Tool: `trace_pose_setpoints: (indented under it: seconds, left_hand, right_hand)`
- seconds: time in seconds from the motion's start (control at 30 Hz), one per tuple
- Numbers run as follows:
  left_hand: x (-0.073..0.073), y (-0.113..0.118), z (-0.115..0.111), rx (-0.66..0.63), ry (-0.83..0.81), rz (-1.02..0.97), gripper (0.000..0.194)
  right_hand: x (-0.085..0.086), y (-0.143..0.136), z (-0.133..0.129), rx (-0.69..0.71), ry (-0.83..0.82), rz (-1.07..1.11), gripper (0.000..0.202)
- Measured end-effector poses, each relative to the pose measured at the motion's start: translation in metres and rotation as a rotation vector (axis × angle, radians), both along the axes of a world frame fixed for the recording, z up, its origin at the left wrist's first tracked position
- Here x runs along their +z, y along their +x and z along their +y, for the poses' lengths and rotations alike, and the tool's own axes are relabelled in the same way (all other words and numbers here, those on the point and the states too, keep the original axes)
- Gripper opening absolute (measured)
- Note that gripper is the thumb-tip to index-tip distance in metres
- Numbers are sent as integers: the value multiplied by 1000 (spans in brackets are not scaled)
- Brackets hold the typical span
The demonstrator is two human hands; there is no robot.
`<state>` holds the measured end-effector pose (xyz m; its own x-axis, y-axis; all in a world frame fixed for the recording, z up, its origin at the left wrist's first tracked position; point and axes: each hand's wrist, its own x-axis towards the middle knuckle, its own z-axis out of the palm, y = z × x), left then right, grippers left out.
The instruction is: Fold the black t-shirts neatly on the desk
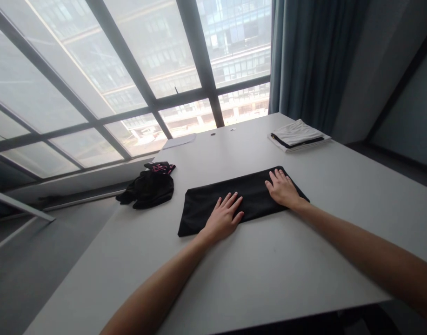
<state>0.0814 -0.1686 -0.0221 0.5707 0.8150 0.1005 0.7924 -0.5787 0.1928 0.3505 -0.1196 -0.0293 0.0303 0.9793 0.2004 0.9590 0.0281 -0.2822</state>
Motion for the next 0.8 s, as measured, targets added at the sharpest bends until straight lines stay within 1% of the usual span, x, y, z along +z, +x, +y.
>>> trace_pose_setpoints:
  seconds: [0.07, 0.17, 0.27, 0.37, 0.43, 0.5, 0.57, 0.67, 0.73, 0.8]
  left_hand:
    - [3, 0, -1, 0, -8, 17, 59]
    - [12, 1, 0, 18, -48, 19, 60]
    - [25, 10, 3, 30, -50, -14, 59]
    - [33, 28, 13, 15, 21, -47, 53]
    - [31, 43, 21, 17, 54, -52, 51]
    - [23, 54, 28, 33, 59, -37, 51]
    - [14, 61, 34, 40, 41, -8, 51]
    - [3, 62, 37, 28, 23, 30, 53]
    - [0, 61, 36, 27, 30, 39, 54]
    - [-1, 61, 36, 33, 36, 41, 55]
  right_hand:
    - [0, 4, -1, -15, 22, -68, 61]
    - [5, -9, -12, 13, 133, -135, 59]
    - [13, -31, -25, 118, 236, -124, 58]
    - [15, -45, -31, 228, 236, -89, 58]
    - [11, -47, -31, 266, 181, -66, 59]
    - [5, -45, -30, 268, 95, -37, 60]
    - [0, -42, -28, 265, 20, -11, 62]
    - [-3, -41, -28, 270, -25, 1, 62]
    - [-2, -41, -27, 261, -35, -2, 62]
    - [0, -39, -22, 251, -10, -18, 62]
